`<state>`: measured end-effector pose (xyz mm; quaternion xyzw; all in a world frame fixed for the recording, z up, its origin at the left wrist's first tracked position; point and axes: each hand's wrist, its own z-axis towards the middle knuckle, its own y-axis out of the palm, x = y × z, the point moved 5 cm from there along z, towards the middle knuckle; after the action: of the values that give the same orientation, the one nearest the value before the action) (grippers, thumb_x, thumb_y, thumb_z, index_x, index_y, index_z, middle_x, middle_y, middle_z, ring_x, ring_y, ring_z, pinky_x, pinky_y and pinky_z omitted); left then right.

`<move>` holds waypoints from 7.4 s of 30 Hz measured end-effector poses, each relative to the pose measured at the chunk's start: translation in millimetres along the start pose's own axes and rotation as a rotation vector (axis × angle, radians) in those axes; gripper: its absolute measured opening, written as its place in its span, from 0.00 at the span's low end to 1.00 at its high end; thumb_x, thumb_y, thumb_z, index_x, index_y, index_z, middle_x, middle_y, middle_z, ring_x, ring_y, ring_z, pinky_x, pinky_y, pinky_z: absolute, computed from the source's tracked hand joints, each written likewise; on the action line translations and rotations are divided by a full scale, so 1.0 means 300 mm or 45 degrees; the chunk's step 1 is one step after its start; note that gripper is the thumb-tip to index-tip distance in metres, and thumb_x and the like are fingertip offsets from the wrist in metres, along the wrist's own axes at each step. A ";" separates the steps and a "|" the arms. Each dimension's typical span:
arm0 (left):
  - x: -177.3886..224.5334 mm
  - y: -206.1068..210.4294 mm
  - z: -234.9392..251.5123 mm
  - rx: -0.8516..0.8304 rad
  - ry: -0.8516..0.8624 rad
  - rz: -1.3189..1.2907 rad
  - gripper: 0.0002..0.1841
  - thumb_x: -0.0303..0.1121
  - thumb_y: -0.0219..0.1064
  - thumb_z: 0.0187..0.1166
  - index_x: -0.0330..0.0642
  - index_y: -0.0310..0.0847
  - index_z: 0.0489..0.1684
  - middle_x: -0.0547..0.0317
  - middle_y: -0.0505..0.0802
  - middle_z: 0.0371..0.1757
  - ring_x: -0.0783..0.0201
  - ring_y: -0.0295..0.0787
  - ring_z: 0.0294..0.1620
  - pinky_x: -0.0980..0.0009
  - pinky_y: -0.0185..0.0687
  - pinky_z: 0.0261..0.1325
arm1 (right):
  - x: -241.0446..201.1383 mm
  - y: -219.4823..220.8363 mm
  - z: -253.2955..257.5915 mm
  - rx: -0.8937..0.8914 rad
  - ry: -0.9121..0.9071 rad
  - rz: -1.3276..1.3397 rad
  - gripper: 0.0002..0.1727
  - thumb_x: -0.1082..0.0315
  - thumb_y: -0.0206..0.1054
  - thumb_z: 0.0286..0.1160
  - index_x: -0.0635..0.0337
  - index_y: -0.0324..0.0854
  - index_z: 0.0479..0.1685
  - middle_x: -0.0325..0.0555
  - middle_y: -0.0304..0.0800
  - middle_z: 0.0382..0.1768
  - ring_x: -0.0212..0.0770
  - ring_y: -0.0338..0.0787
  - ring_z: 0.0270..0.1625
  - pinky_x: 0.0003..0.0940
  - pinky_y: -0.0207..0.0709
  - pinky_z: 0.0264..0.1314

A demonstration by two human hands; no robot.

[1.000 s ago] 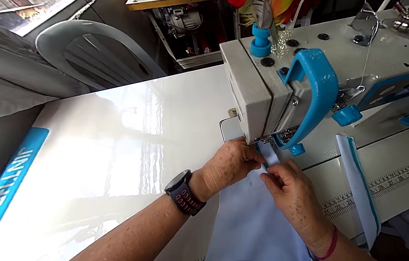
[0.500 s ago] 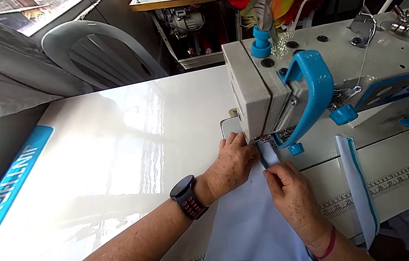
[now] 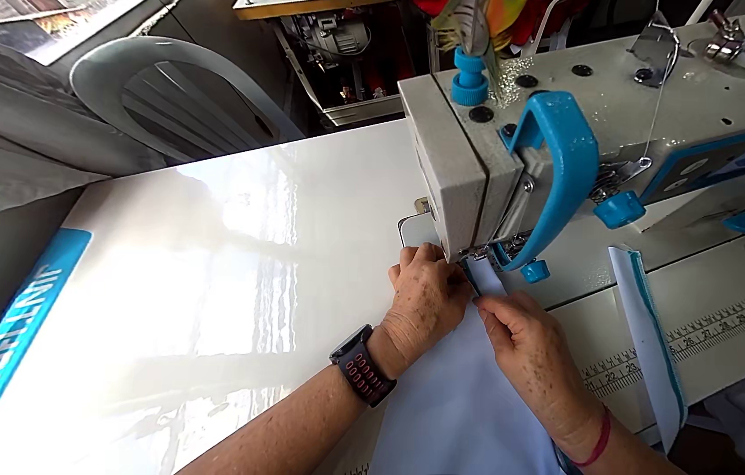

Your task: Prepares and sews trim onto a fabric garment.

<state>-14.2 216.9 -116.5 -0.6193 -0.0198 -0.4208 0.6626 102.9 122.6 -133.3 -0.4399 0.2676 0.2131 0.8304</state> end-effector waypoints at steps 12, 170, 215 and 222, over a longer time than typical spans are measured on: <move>0.006 0.005 0.000 0.044 -0.030 0.043 0.08 0.33 0.78 0.63 0.38 0.88 0.30 0.48 0.90 0.37 0.39 0.83 0.53 0.40 0.71 0.49 | -0.009 0.001 0.014 -0.123 0.043 -0.061 0.14 0.73 0.66 0.69 0.57 0.97 0.45 0.48 0.87 0.30 0.38 0.87 0.30 0.28 0.80 0.31; 0.235 0.056 -0.290 0.258 -0.388 0.458 0.17 0.38 0.72 0.68 0.28 0.86 0.38 0.44 0.90 0.30 0.47 0.92 0.28 0.54 0.86 0.29 | 0.004 -0.161 -0.268 -0.397 -0.885 -0.187 0.34 0.34 0.55 0.80 0.54 0.94 0.52 0.45 0.94 0.64 0.44 0.87 0.73 0.42 0.74 0.77; 0.244 0.062 -0.294 0.321 -0.042 0.563 0.15 0.26 0.65 0.59 0.35 0.96 0.39 0.53 0.87 0.20 0.56 0.88 0.20 0.65 0.82 0.21 | 0.004 -0.146 -0.244 -0.440 -0.973 -0.156 0.26 0.40 0.56 0.80 0.47 0.92 0.51 0.38 0.94 0.64 0.40 0.85 0.74 0.40 0.71 0.72; 0.110 0.012 -0.287 0.071 0.403 0.330 0.18 0.39 0.56 0.81 0.49 0.97 0.46 0.59 0.95 0.57 0.57 0.89 0.66 0.58 0.84 0.64 | 0.012 -0.141 -0.263 -0.461 -1.035 -0.209 0.14 0.57 0.59 0.83 0.48 0.89 0.54 0.43 0.93 0.65 0.44 0.83 0.76 0.43 0.68 0.75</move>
<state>-33.5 126.7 -121.3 -0.5243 0.1528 -0.4235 0.7228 110.3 34.3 -146.7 -0.4784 -0.1574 0.3452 0.7919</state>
